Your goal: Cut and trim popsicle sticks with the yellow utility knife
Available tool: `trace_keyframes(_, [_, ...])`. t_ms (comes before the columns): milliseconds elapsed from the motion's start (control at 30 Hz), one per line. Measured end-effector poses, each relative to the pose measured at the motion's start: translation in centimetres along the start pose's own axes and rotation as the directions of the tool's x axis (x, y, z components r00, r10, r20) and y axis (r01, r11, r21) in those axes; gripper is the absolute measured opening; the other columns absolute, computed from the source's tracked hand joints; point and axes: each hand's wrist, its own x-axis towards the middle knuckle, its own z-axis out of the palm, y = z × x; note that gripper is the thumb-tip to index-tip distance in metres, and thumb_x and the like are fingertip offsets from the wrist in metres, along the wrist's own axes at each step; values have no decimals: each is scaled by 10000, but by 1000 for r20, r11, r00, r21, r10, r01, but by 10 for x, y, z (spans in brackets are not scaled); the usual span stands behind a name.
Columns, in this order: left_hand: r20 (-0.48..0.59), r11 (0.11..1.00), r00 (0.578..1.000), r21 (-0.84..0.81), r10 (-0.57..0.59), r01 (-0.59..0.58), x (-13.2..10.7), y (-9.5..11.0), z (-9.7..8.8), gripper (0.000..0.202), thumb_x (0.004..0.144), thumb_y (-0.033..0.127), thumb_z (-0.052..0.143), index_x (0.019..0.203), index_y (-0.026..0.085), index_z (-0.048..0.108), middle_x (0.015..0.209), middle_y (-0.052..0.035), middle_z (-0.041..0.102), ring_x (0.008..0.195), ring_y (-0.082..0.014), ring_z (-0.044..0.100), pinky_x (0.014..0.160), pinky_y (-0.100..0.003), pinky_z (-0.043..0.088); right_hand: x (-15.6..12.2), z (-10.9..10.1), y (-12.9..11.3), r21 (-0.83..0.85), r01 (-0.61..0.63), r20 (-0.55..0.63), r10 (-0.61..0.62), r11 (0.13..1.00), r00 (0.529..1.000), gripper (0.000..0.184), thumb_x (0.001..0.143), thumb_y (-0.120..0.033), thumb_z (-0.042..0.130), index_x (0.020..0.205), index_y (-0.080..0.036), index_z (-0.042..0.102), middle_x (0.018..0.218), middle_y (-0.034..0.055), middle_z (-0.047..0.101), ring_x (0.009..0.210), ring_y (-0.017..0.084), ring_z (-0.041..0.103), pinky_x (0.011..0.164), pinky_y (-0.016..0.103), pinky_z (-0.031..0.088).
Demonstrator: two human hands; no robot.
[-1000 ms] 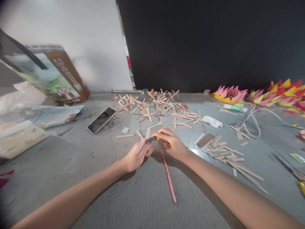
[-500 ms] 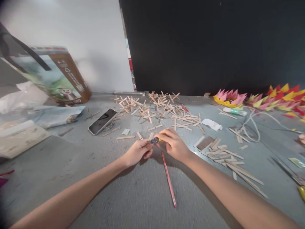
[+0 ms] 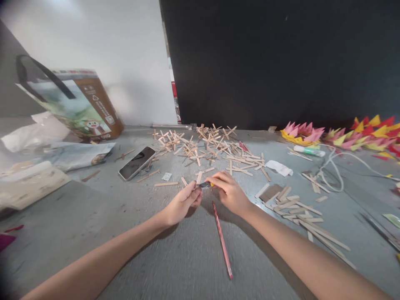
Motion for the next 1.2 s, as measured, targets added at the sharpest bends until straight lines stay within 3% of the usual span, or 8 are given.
trace_keyframes(233, [-27,994,999,-111,-28,25,2,-4,-6,471,1023,624,446,959,169,547,606,85,318,546,-93,289,538,-235,219,-1,2,-1,-2,-20,-1,20,1000,1000,540,995,-24,420,1389,-319,643,1074,74,654,982,227,582,865,382,500])
trace_keyframes(367, [-16,990,999,-134,-47,44,1,-4,-5,476,1023,638,436,878,188,487,632,93,224,545,-84,186,517,-241,160,-2,3,0,19,-30,13,30,999,999,550,986,-12,424,1383,-324,643,1077,72,653,975,226,590,858,374,500])
trace_keyframes(633, [-66,1000,998,-20,5,-6,3,-13,-2,456,1047,616,390,828,216,381,678,74,282,563,-82,220,526,-234,221,-3,6,1,41,-63,47,61,997,997,542,975,-13,427,1371,-304,656,1079,74,663,989,227,593,858,367,498])
trace_keyframes(900, [-55,999,998,45,-13,15,3,-15,2,479,1031,654,365,859,210,412,701,55,387,575,-83,327,536,-230,286,-1,9,-6,39,-37,40,35,999,999,454,1016,-72,439,1364,-277,647,1098,87,673,982,230,593,861,375,513])
trace_keyframes(1200, [-59,997,996,-23,67,-69,2,-3,4,443,1043,610,391,834,220,375,663,77,311,559,-86,277,534,-252,231,-1,6,-8,46,-37,10,36,998,999,439,1037,-104,433,1365,-289,658,1084,89,676,1010,235,615,883,388,525])
